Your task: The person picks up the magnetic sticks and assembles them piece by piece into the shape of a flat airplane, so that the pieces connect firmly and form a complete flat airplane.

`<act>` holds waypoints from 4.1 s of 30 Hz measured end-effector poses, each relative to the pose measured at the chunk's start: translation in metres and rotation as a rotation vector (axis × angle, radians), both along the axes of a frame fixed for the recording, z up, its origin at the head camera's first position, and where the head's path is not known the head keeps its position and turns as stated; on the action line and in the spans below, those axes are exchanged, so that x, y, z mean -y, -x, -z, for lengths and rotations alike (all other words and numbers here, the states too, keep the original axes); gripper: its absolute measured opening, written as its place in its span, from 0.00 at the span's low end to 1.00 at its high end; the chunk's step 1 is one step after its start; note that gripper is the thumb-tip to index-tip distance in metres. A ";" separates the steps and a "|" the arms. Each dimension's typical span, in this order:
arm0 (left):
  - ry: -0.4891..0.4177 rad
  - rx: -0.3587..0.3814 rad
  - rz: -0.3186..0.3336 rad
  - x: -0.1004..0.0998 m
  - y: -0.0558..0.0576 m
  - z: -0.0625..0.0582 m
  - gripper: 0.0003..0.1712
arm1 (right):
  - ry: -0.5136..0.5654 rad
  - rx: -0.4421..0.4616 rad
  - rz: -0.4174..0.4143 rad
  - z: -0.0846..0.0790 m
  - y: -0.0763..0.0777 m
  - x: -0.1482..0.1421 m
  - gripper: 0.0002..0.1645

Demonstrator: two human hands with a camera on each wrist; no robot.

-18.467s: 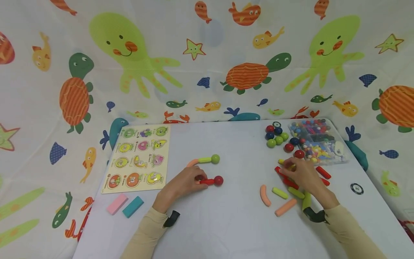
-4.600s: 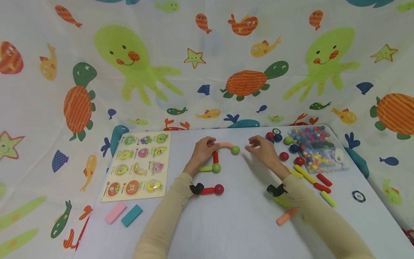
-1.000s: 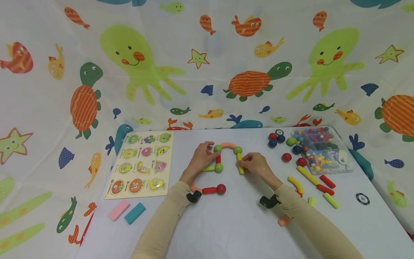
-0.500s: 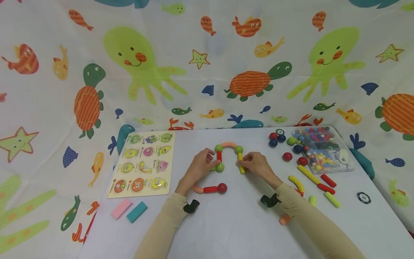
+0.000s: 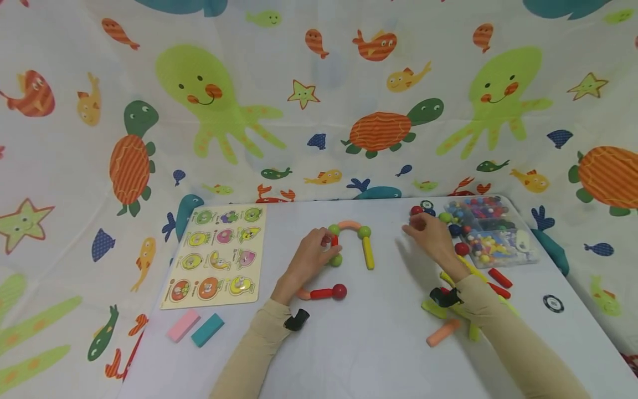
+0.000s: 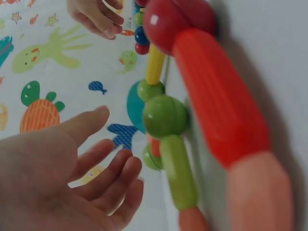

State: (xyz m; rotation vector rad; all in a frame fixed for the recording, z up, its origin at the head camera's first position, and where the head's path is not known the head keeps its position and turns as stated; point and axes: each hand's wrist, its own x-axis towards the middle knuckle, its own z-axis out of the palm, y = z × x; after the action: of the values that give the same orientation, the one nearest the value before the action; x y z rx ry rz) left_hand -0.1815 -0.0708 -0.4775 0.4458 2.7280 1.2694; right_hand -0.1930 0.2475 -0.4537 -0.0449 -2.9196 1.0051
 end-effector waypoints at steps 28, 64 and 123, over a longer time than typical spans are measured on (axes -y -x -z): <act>0.071 0.107 0.338 -0.063 0.025 0.003 0.23 | -0.189 0.183 -0.061 0.006 -0.012 -0.058 0.24; 0.114 0.047 0.389 -0.067 0.031 0.008 0.21 | 0.181 0.093 -0.182 0.036 -0.076 0.058 0.22; -0.022 0.063 0.105 0.031 0.011 0.007 0.24 | -0.208 0.192 -0.282 0.010 -0.117 -0.070 0.14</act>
State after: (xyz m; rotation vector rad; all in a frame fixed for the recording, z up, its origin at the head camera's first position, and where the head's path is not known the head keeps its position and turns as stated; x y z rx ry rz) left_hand -0.1929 -0.1021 -0.4850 0.5339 2.6040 1.2666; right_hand -0.0755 0.3172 -0.4636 0.3029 -3.2580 0.7556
